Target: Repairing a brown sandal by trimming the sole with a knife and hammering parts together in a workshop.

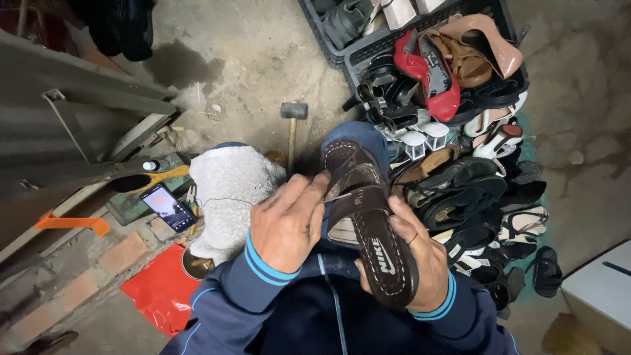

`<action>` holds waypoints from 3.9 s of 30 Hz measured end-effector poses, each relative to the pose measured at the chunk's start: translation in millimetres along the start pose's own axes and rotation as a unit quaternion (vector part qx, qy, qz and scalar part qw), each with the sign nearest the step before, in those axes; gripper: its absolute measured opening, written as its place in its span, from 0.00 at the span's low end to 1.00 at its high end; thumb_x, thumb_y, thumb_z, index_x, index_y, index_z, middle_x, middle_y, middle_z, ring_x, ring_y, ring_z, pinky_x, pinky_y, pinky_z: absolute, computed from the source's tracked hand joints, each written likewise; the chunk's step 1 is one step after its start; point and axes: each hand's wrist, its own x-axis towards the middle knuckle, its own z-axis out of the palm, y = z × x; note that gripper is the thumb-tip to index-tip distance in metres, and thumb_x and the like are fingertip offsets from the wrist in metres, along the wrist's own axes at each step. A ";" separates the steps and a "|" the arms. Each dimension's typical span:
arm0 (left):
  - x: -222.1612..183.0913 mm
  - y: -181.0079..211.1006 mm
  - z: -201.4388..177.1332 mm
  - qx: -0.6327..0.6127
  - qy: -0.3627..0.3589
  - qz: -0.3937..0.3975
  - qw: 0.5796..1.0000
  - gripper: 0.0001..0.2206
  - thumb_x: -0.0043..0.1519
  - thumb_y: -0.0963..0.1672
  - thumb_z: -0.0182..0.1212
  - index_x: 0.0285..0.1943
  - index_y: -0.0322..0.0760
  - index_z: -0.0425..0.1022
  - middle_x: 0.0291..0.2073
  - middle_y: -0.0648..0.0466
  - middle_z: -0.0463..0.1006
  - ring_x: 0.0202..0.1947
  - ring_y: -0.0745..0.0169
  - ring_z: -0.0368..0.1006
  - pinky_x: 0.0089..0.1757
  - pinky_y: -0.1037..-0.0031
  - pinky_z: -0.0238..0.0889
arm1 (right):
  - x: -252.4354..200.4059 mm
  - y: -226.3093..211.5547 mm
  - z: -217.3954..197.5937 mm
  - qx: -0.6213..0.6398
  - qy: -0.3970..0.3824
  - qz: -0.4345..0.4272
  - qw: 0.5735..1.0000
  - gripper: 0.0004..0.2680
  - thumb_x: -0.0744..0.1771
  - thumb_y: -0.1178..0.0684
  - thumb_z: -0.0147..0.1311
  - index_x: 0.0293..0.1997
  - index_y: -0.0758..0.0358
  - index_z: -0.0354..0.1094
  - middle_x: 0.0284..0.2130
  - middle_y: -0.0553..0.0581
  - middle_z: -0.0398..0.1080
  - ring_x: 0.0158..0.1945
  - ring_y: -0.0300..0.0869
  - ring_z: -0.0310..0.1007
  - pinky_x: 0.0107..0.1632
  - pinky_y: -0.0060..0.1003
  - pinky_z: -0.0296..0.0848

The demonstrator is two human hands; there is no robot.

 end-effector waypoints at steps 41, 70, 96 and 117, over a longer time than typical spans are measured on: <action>-47.6 32.1 16.6 -0.128 -0.003 0.067 0.989 0.21 0.70 0.37 0.55 0.72 0.26 0.60 0.53 0.41 0.82 0.43 0.48 0.81 0.47 0.67 0.74 | 15.3 2.2 -32.1 0.136 -0.113 0.243 0.954 0.06 0.66 0.57 0.57 0.44 0.63 0.77 0.40 0.55 0.73 0.31 0.35 0.71 0.39 0.28 0.73; 0.9 -38.8 33.6 -0.112 -0.096 -0.192 0.970 0.27 0.64 0.48 0.64 0.72 0.35 0.68 0.49 0.31 0.80 0.42 0.24 0.78 0.40 0.39 0.71 | 19.6 36.0 3.3 0.313 -0.225 0.274 0.881 0.11 0.66 0.59 0.55 0.52 0.72 0.76 0.09 0.58 0.64 0.15 0.40 0.64 0.24 0.35 0.64; -5.7 -67.0 12.2 -0.447 -0.433 -0.237 0.746 0.18 0.64 0.38 0.54 0.65 0.35 0.65 0.18 0.57 0.72 0.17 0.72 0.64 0.22 0.80 0.59 | 26.0 42.4 6.2 0.093 -0.310 0.089 0.942 0.18 0.67 0.53 0.50 0.67 0.51 0.67 0.33 0.56 0.80 0.26 0.55 0.79 0.25 0.49 0.73; -34.8 -35.8 -44.2 -0.344 -0.368 -0.261 0.823 0.18 0.66 0.41 0.53 0.66 0.39 0.70 0.13 0.59 0.73 0.15 0.72 0.64 0.30 0.77 0.67 | 14.2 -11.9 33.1 0.486 -0.258 0.577 0.604 0.21 0.67 0.56 0.54 0.71 0.65 0.62 0.05 0.58 0.56 0.09 0.40 0.52 0.22 0.35 0.61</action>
